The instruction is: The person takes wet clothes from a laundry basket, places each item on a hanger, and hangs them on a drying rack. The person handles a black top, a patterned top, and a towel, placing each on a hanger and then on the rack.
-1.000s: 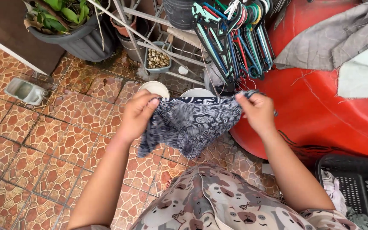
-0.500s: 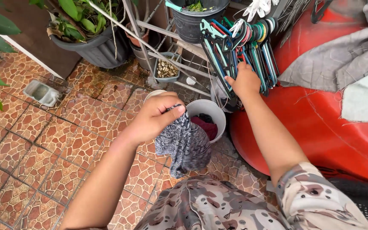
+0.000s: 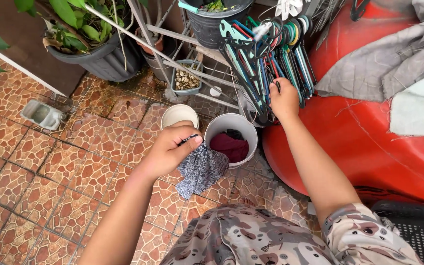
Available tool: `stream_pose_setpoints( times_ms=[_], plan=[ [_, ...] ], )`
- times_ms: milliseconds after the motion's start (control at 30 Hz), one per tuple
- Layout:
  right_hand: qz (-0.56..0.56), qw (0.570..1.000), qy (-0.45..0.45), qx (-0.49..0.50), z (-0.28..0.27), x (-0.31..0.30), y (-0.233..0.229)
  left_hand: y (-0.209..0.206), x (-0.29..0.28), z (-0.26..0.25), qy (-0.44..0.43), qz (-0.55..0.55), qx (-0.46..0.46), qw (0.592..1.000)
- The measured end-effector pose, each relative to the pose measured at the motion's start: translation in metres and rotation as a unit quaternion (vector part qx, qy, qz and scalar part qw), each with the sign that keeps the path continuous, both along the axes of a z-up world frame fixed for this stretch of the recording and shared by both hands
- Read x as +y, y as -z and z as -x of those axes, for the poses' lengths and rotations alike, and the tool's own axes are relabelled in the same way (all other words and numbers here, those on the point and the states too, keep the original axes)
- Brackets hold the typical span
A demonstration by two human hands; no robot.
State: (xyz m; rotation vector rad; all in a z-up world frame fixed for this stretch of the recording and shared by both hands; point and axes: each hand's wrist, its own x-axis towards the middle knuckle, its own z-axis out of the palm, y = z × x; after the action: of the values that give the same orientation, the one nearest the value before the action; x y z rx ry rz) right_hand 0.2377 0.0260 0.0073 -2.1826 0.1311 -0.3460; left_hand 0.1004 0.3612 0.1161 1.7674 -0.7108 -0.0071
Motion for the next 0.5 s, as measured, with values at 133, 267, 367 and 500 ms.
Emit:
stream_pose_setpoints(
  times_ms=[133,267,367,500],
  plan=[
    [-0.042,0.998,-0.002,0.042,0.043,-0.024,0.027,-0.005,0.005,0.001,0.0,-0.006,0.007,1.0],
    [-0.227,0.971,-0.069,0.019,0.104,-0.045,0.072,-0.005,0.008,0.005,0.023,0.001,-0.007,1.0],
    [-0.297,0.943,-0.14,0.058,0.127,-0.033,0.065,-0.004,0.006,0.007,0.045,0.013,-0.011,0.999],
    [-0.236,0.957,-0.139,0.099,0.12,0.016,0.038,-0.01,-0.001,0.014,0.098,0.022,-0.015,0.995]
  ],
)
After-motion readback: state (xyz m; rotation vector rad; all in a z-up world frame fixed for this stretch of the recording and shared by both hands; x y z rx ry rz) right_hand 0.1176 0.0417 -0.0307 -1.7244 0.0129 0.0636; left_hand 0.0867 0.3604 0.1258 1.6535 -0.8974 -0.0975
